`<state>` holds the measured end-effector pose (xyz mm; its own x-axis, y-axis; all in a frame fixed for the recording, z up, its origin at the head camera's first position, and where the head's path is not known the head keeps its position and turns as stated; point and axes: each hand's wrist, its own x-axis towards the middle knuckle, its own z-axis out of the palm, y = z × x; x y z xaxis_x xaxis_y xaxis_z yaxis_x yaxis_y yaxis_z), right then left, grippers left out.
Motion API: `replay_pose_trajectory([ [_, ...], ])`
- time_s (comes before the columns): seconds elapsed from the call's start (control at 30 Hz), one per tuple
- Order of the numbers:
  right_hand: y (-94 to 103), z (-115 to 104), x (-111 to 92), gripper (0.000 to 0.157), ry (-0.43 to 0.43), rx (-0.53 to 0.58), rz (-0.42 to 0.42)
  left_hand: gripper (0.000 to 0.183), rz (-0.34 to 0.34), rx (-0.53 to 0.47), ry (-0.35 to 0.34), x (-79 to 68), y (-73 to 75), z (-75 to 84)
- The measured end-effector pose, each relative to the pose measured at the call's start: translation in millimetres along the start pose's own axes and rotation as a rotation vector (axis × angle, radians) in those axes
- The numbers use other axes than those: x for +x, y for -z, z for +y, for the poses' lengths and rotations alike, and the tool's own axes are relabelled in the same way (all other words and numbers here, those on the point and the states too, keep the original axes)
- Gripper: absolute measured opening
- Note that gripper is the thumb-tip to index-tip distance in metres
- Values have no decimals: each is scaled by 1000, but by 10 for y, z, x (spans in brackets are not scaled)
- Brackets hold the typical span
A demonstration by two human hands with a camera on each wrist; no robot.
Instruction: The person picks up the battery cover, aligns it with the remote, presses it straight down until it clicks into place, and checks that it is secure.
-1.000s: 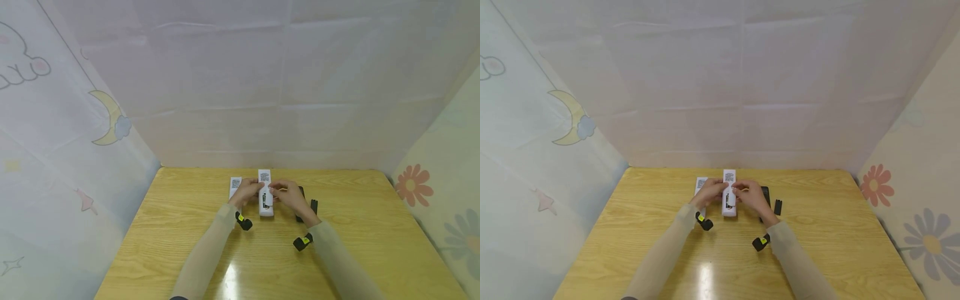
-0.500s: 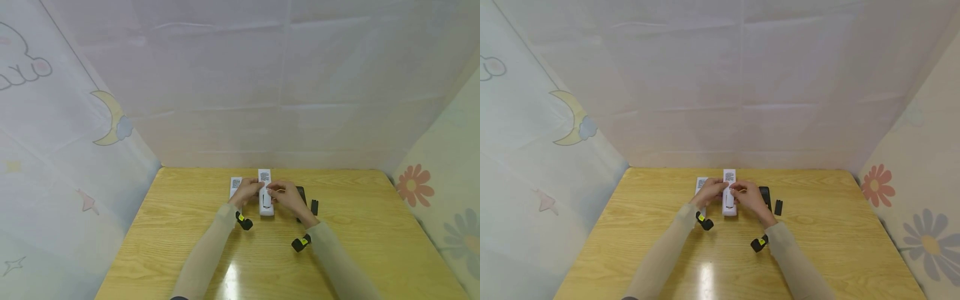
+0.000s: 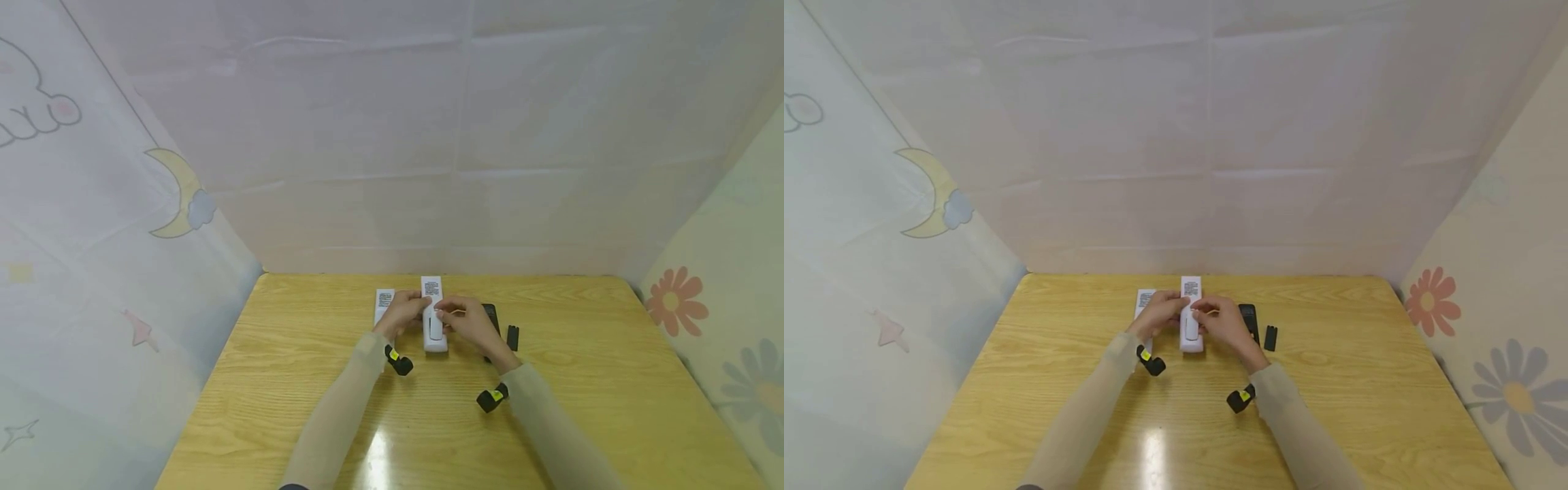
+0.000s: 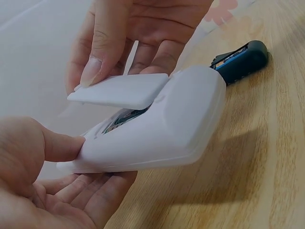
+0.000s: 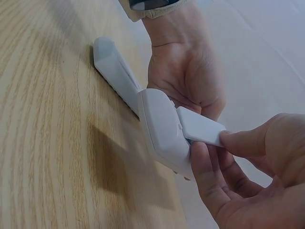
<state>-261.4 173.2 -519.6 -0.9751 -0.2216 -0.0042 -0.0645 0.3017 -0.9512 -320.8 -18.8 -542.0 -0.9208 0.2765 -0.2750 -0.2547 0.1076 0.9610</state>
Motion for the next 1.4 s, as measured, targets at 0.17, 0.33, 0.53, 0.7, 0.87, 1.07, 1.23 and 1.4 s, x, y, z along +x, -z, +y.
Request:
replay_pose_trajectory([
  [0.17, -16, 17, 3, 21, 3, -9, -6, 38, 0, 0, -5, -7, -2, -7],
  [0.33, -26, 8, -2, 19, 13, -32, -7, 40, 1, 20, -5, -15, -2, -17],
  [0.53, -34, 19, -2, 21, 28, -80, -2, 44, -7, 14, -4, -18, 1, -29],
  [0.7, -35, 32, 1, 21, 18, -113, 9, 47, -5, 7, -5, -20, -7, -39],
  [0.87, -31, 41, 3, 21, 14, -143, 10, 45, -1, 3, -4, -20, -9, -35],
  [1.07, -20, 59, 9, 21, 38, -187, 15, 53, -18, 4, -2, -33, -14, -19],
  [1.23, -15, 86, 9, 21, 30, -195, 23, 56, -20, 3, -3, -49, -27, -9],
  [1.4, -18, 115, 13, 22, 27, -188, 24, 51, -13, 4, -8, -62, -33, -9],
])
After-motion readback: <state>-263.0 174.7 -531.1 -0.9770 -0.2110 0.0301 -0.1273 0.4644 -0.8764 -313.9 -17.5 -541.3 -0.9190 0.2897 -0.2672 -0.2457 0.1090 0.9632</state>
